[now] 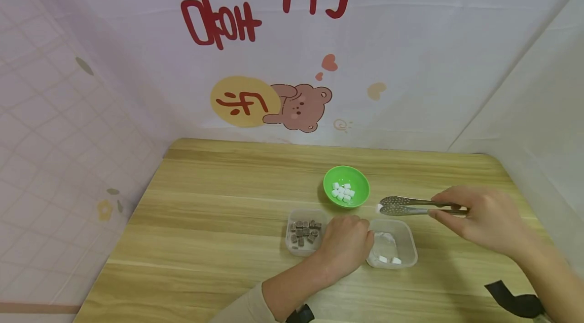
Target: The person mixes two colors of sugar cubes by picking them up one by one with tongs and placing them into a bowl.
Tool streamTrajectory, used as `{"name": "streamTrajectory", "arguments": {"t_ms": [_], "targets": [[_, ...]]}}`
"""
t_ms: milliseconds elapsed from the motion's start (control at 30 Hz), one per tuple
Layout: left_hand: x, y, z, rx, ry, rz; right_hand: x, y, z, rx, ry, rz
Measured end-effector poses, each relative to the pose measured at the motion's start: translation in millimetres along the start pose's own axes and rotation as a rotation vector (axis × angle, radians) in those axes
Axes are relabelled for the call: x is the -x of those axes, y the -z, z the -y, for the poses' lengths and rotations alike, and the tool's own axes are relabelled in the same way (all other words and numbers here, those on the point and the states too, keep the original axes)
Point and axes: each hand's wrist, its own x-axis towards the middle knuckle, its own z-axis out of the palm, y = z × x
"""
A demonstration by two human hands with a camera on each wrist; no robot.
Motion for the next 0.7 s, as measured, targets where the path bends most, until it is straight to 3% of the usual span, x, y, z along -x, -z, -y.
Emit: {"name": "streamTrajectory", "arguments": {"t_ms": [267, 467, 700], "targets": [[0.9, 1.5, 0.6, 0.007, 0.01, 0.017, -19.1, -26.3, 3.2, 0.005, -0.145, 0.003], [0.7, 2.7, 0.4, -0.013, 0.02, 0.047, -25.4, -47.8, -1.3, -0.033, -0.166, 0.007], [0.3, 3.1, 2.0, -0.005, 0.02, 0.034, -17.2, -42.8, -7.5, -0.068, -0.234, 0.075]]}}
